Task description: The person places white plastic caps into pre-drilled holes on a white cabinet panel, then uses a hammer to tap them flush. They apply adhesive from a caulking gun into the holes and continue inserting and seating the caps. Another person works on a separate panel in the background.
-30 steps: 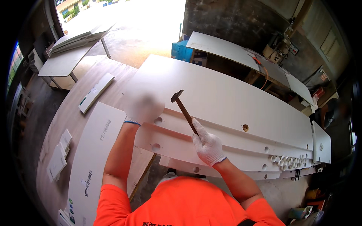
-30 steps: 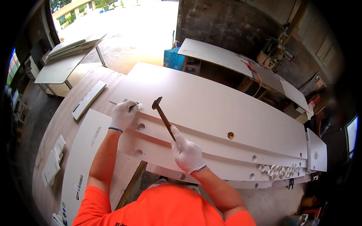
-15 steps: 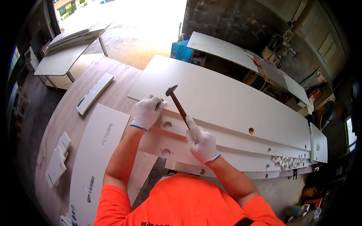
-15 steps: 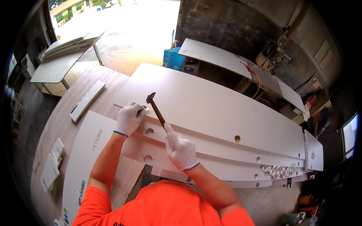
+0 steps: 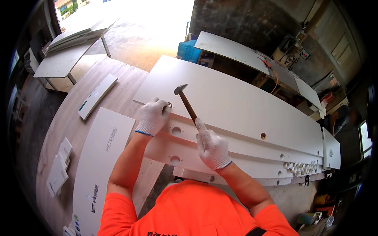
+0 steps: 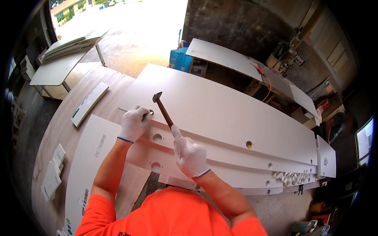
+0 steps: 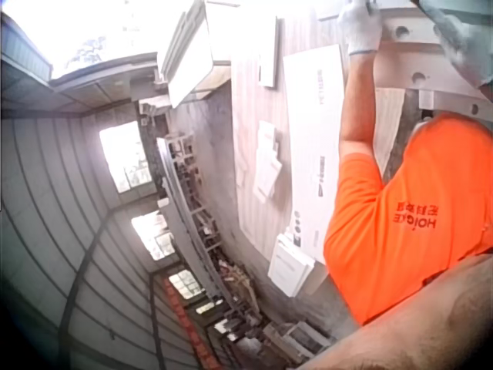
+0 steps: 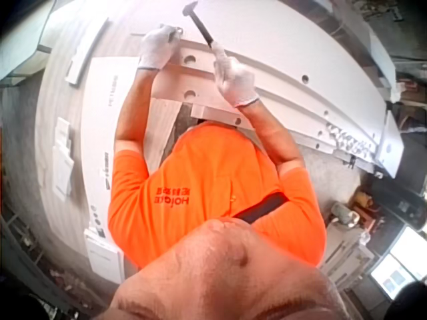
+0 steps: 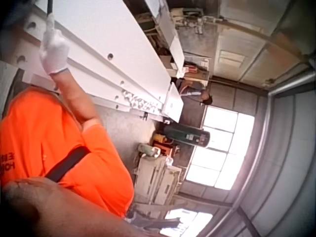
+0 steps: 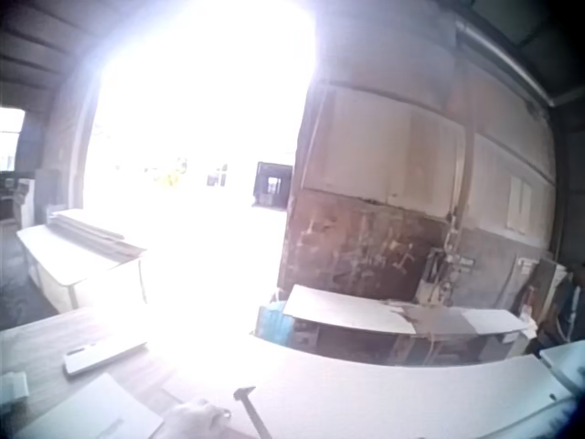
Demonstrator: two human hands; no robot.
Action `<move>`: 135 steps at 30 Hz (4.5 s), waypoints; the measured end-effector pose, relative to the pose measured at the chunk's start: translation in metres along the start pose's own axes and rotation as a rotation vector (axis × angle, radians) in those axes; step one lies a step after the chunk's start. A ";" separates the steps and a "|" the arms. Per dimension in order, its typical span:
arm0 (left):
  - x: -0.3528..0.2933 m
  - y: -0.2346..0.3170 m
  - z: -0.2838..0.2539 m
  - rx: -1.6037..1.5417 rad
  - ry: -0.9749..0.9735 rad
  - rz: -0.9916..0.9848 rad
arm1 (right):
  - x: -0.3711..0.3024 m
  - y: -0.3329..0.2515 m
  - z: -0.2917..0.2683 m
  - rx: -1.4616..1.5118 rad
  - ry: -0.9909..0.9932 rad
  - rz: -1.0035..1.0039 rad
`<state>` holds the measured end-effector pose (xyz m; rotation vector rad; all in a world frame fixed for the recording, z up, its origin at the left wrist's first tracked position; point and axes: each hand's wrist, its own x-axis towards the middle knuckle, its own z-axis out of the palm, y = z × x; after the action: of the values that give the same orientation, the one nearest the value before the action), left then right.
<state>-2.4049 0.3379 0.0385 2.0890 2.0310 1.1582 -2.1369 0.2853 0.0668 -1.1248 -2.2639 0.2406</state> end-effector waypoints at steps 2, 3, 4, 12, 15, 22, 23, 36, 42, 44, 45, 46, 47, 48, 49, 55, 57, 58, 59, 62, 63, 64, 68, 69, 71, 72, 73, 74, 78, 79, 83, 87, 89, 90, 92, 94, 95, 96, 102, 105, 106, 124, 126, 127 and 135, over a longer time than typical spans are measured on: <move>0.004 -0.005 0.000 -0.025 0.028 -0.024 | -0.008 0.004 0.007 -0.093 -0.055 -0.008; 0.006 -0.009 -0.001 -0.027 0.048 -0.031 | -0.005 0.005 0.006 -0.052 -0.077 0.006; 0.007 -0.012 -0.003 -0.028 0.068 -0.039 | 0.001 0.007 0.002 -0.011 -0.099 0.020; 0.006 -0.017 -0.010 -0.011 0.013 -0.144 | -0.003 0.016 0.001 -0.012 -0.154 0.058; 0.005 -0.018 -0.011 0.009 -0.012 -0.155 | 0.002 0.008 0.001 0.009 -0.096 0.071; 0.005 -0.022 -0.008 -0.001 0.008 -0.118 | 0.017 -0.008 0.019 0.126 -0.121 0.134; 0.005 -0.022 -0.008 0.004 0.014 -0.105 | 0.019 -0.011 0.021 0.140 -0.113 0.124; 0.000 -0.028 -0.004 0.059 0.064 -0.063 | 0.020 -0.013 0.025 0.084 0.039 -0.069; -0.009 -0.036 -0.013 -0.011 0.191 -0.166 | 0.027 -0.017 0.021 0.040 -0.194 -0.021; -0.009 -0.032 -0.016 -0.044 0.209 -0.197 | 0.028 -0.030 0.011 0.219 -0.035 -0.038; -0.008 -0.025 -0.015 -0.061 0.227 -0.184 | 0.028 -0.025 0.016 0.133 -0.148 0.006; -0.003 -0.013 -0.009 -0.094 0.231 -0.155 | 0.025 -0.013 0.021 0.038 -0.252 0.073; -0.003 -0.008 -0.011 -0.091 0.188 -0.169 | 0.022 -0.005 0.023 -0.057 -0.354 0.150; -0.005 -0.003 -0.011 -0.106 0.134 -0.169 | 0.020 -0.004 0.020 0.008 -0.296 0.132; -0.009 -0.001 -0.012 -0.200 0.090 -0.166 | 0.017 -0.002 0.023 0.069 -0.212 0.107; -0.005 0.020 -0.010 0.070 -0.380 -0.057 | -0.006 0.013 0.007 0.244 0.068 0.332; 0.004 0.007 -0.003 0.081 -0.383 -0.022 | -0.022 0.039 -0.005 0.149 0.126 0.354; 0.004 0.018 -0.004 0.041 -0.292 0.001 | -0.028 0.049 -0.014 0.105 0.152 0.360; 0.005 0.015 -0.001 0.060 -0.294 0.019 | -0.034 0.059 -0.023 0.036 0.221 0.321; 0.000 -0.003 0.002 0.081 -0.276 0.059 | -0.057 0.084 -0.054 -0.124 0.339 0.295; -0.008 0.000 -0.004 0.065 -0.257 0.062 | -0.068 0.092 -0.063 -0.139 0.324 0.349; -0.018 0.002 -0.009 0.049 -0.242 0.062 | -0.082 0.100 -0.073 -0.169 0.333 0.395; -0.060 0.014 -0.028 0.077 -0.344 0.053 | -0.131 0.138 -0.113 -0.203 0.313 0.561; -0.078 0.006 -0.023 0.081 -0.300 0.139 | -0.140 0.144 -0.124 -0.190 0.294 0.595; -0.085 0.014 -0.020 -0.041 -0.256 0.035 | -0.141 0.144 -0.131 -0.279 0.275 0.505; -0.083 0.016 -0.024 -0.085 -0.231 -0.016 | -0.140 0.143 -0.131 -0.308 0.259 0.487; -0.081 0.014 -0.024 -0.082 -0.206 -0.033 | -0.141 0.143 -0.131 -0.336 0.242 0.469; -0.076 0.009 -0.022 -0.080 -0.181 -0.051 | -0.144 0.143 -0.132 -0.440 0.212 0.471; -0.070 0.001 -0.013 -0.029 -0.092 0.141 | -0.148 0.150 -0.121 -0.582 0.133 0.479; -0.071 -0.008 -0.012 -0.024 -0.091 0.193 | -0.147 0.149 -0.119 -0.550 0.114 0.507; -0.073 -0.025 -0.019 0.025 -0.175 0.143 | -0.153 0.136 -0.117 -0.465 0.142 0.498; -0.070 -0.032 -0.018 0.027 -0.163 0.243 | -0.170 0.128 -0.112 -0.425 0.191 0.473; -0.072 -0.037 -0.017 0.065 -0.203 0.282 | -0.175 0.124 -0.112 -0.418 0.202 0.500; -0.086 -0.040 -0.044 0.163 -0.260 0.208 | -0.164 0.123 -0.106 -0.390 0.204 0.462; -0.072 -0.017 -0.050 0.223 -0.361 0.141 | -0.170 0.123 -0.113 -0.354 0.277 0.475; -0.072 0.017 -0.055 0.230 -0.389 0.037 | -0.174 0.122 -0.122 -0.260 0.377 0.439; -0.079 0.033 -0.055 0.130 -0.333 -0.013 | -0.179 0.119 -0.128 -0.203 0.458 0.436; -0.088 0.047 -0.059 0.041 -0.274 -0.067 | -0.182 0.114 -0.133 -0.132 0.540 0.428; -0.157 0.121 -0.018 -0.732 -0.264 -0.262 | -0.270 0.077 -0.169 0.633 0.569 0.880; -0.216 0.237 0.027 -0.854 -0.617 -0.434 | -0.342 0.067 -0.183 0.774 0.599 1.028; -0.228 0.262 0.038 -0.865 -0.663 -0.404 | -0.369 0.065 -0.186 0.758 0.602 1.102; -0.445 0.715 0.317 -1.121 -1.736 -0.718 | -0.678 0.172 -0.329 0.776 0.849 1.518; -0.448 0.742 0.344 -1.209 -1.748 -0.746 | -0.699 0.210 -0.337 0.862 0.996 1.438; -0.448 0.755 0.356 -1.251 -1.751 -0.763 | -0.711 0.230 -0.347 0.870 0.992 1.500; -0.407 0.821 0.496 -0.902 -1.772 -1.009 | -0.820 0.400 -0.453 1.000 1.284 1.669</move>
<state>-1.4063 0.0892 -0.1245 0.6150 0.8818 -0.1653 -1.2245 -0.1430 -0.0810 -1.4868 0.2912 0.7990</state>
